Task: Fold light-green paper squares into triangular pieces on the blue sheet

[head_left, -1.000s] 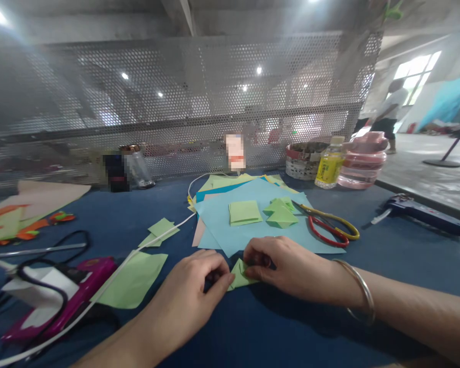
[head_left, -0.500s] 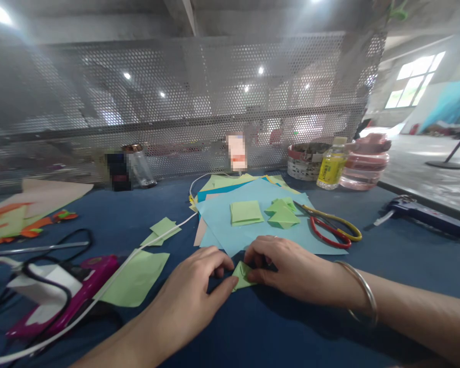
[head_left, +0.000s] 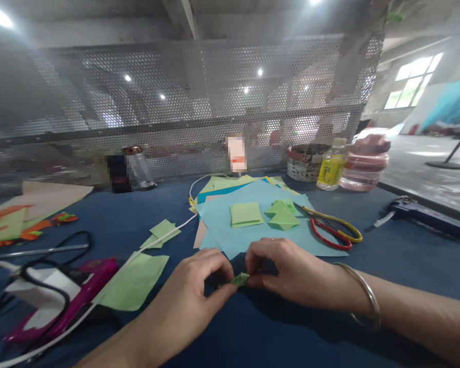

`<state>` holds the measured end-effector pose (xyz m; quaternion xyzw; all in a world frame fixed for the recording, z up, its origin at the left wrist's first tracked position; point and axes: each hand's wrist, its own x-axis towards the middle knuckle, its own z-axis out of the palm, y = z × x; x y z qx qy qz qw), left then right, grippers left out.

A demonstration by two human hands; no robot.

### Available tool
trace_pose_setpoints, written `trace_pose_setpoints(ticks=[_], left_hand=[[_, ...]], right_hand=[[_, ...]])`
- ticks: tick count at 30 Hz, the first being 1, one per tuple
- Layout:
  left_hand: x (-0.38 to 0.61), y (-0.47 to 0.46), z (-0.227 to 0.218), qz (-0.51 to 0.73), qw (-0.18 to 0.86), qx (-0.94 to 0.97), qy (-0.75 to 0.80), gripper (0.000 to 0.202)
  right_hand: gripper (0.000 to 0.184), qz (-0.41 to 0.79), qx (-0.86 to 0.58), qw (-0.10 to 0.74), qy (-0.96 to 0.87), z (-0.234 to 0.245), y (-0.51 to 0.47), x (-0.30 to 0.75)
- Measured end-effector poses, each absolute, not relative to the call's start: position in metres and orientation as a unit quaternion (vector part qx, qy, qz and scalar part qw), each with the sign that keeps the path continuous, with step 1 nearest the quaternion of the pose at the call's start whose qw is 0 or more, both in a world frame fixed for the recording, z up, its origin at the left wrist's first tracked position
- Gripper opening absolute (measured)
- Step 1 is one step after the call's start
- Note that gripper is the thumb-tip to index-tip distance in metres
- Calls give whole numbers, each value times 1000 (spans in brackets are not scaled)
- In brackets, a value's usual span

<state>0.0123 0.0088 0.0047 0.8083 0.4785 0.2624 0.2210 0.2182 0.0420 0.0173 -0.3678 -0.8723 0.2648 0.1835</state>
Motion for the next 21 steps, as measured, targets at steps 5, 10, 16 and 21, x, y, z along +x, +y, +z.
trace_pose_setpoints(ticks=[5, 10, 16, 21], left_hand=[[12, 9, 5, 264, 186, 823, 468, 11], [8, 10, 1, 273, 162, 834, 451, 10], [8, 11, 0, 274, 153, 834, 454, 11], [9, 10, 1, 271, 158, 832, 458, 12]], right_hand=[[6, 233, -353, 193, -885, 16, 41, 218], [5, 231, -359, 189, -884, 15, 43, 218], [6, 234, -356, 185, -885, 14, 43, 219], [6, 234, -363, 189, -882, 14, 44, 219]])
